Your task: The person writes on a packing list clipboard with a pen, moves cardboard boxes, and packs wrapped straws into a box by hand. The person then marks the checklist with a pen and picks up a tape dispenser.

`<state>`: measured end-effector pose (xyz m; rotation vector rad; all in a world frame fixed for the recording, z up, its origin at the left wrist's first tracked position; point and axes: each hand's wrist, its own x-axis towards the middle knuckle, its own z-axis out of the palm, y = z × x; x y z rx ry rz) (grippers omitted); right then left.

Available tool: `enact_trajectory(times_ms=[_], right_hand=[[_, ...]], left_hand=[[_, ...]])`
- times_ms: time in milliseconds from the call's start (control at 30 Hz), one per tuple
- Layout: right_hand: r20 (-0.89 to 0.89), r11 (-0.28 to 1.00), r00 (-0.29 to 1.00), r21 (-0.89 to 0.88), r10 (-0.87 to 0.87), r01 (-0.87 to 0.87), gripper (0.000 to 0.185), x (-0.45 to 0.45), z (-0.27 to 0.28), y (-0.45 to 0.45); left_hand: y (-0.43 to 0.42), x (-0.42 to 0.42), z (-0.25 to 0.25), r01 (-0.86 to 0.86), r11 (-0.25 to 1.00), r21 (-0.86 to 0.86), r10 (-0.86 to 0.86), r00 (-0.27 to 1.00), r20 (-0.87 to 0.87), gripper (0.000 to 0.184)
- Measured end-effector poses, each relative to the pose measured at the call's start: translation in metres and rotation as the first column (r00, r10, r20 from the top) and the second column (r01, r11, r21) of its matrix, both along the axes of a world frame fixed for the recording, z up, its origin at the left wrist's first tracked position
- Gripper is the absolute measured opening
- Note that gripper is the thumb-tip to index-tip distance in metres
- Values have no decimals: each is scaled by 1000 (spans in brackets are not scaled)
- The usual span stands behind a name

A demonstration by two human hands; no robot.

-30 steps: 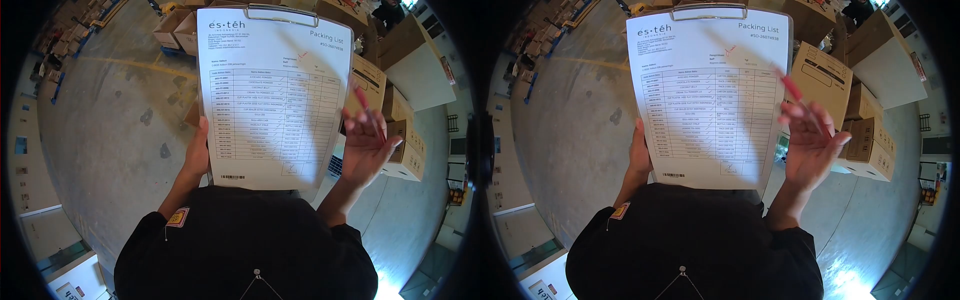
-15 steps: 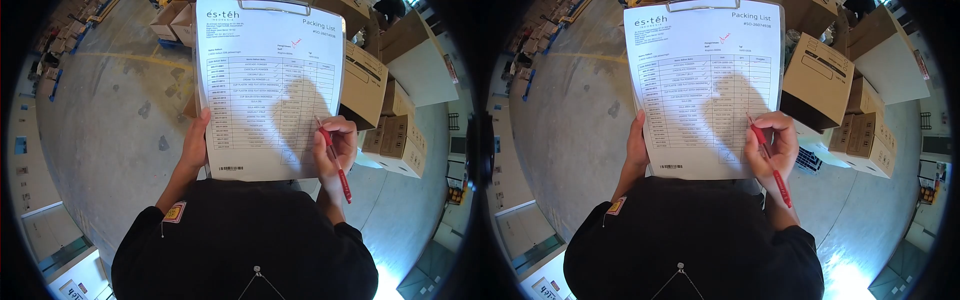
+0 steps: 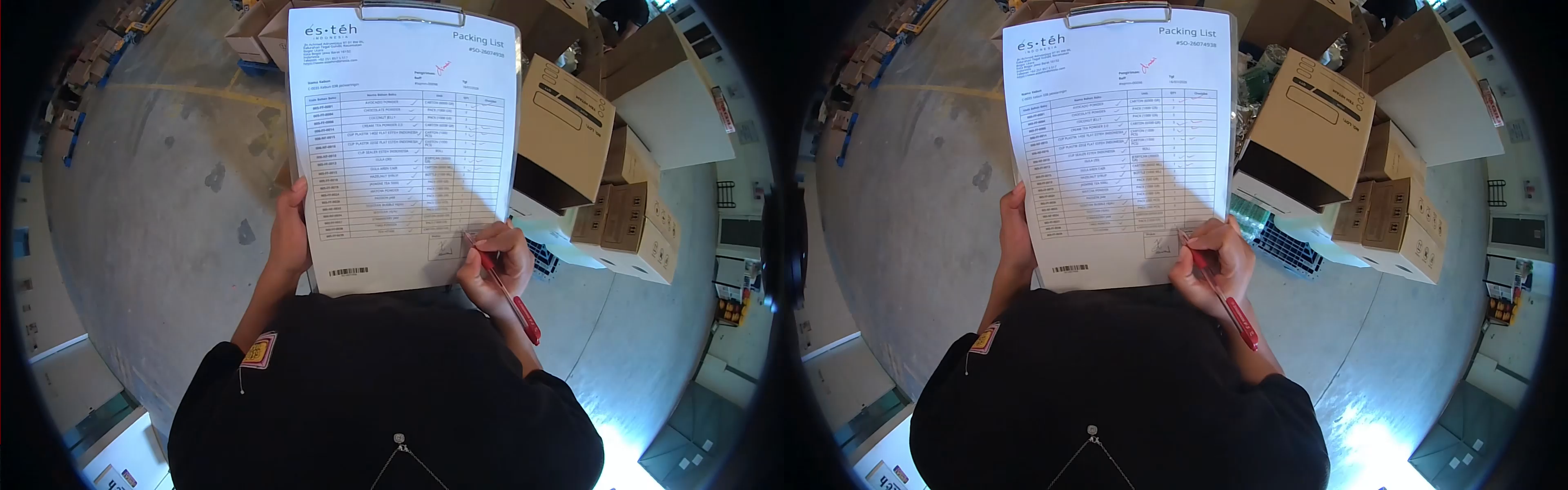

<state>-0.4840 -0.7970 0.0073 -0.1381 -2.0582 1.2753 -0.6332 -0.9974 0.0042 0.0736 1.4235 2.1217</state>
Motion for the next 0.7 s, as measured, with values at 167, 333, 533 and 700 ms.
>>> enact_trajectory(times_ms=[167,333,533,700], right_hand=[[-31,998,999,64,-9,11,20,-5,-3,1],[-29,992,999,115,-45,48,20,-4,-2,0],[-25,998,998,23,-61,62,20,-2,-12,6],[-89,741,970,-662,-228,114,13,-6,-14,37]], left_hand=[[-2,-1,-1,50,998,-31,-49,999,10,44],[-1,2,-4,-13,1000,18,12,1000,1,48],[-5,0,-17,-36,997,62,39,998,-46,47],[-6,3,-16,-106,994,3,105,979,-175,52]])
